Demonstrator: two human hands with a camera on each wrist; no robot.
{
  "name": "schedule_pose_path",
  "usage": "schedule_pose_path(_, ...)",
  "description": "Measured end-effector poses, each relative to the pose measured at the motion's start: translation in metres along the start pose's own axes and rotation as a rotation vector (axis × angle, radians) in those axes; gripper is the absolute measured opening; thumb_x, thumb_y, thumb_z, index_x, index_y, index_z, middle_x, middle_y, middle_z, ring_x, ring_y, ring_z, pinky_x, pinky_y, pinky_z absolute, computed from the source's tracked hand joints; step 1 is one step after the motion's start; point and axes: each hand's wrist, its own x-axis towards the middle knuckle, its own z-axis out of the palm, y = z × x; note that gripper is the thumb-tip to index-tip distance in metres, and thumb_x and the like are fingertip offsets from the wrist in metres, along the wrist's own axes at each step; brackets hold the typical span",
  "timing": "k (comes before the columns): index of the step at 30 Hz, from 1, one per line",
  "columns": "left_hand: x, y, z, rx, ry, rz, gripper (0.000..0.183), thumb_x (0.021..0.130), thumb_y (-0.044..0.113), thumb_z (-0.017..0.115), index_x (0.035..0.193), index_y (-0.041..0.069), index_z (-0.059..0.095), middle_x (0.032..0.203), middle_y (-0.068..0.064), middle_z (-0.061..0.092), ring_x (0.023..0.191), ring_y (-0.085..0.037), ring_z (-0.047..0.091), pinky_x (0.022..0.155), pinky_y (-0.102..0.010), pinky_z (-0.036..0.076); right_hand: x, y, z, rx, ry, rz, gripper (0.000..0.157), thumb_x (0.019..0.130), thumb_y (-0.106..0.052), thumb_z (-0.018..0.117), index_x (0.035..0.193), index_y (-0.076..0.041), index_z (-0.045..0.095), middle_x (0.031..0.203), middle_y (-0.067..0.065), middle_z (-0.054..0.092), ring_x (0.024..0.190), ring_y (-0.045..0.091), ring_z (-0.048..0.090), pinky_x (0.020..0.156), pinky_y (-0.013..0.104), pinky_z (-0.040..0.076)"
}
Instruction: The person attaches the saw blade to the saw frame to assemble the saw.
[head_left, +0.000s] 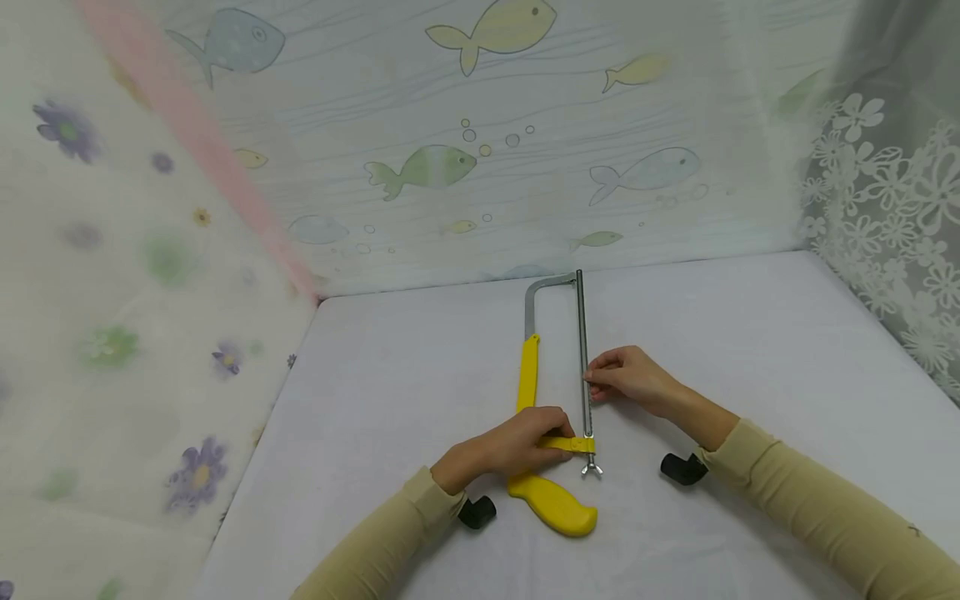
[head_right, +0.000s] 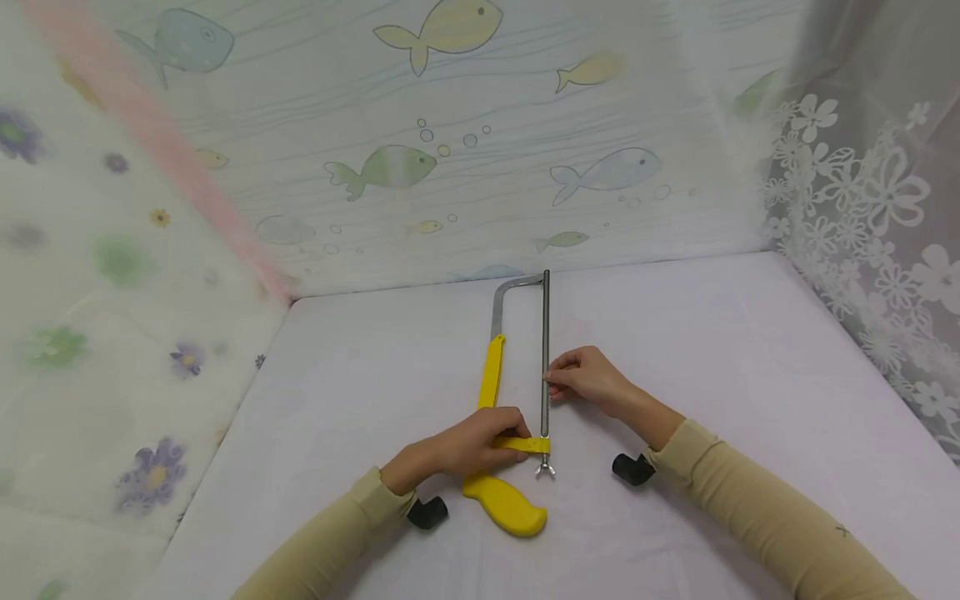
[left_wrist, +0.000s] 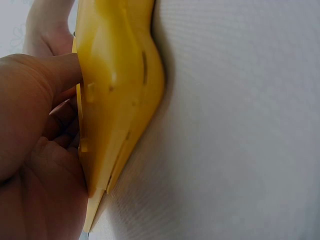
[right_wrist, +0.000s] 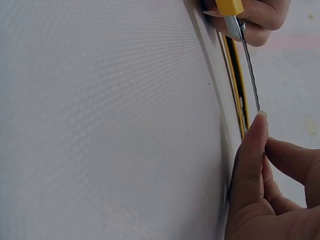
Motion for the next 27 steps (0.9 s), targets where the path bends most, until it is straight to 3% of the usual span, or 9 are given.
schedule_pose_path(27,-0.0017,-0.0001,0.0049,0.005,0.018,0.008,0.016,0.091,0.025,0.063,0.104,0.017,0.056,0.098,0.012,0.055,0.086,0.0,0.049,0.08,-0.011,0.041,0.0008,-0.0004,-0.0013,-0.004,-0.057,0.023,0.03,0.092,-0.006,0.058,0.111,0.017,0.054,0.087,0.016,0.065,0.074,0.018,0.065,0.07,0.032,0.055)
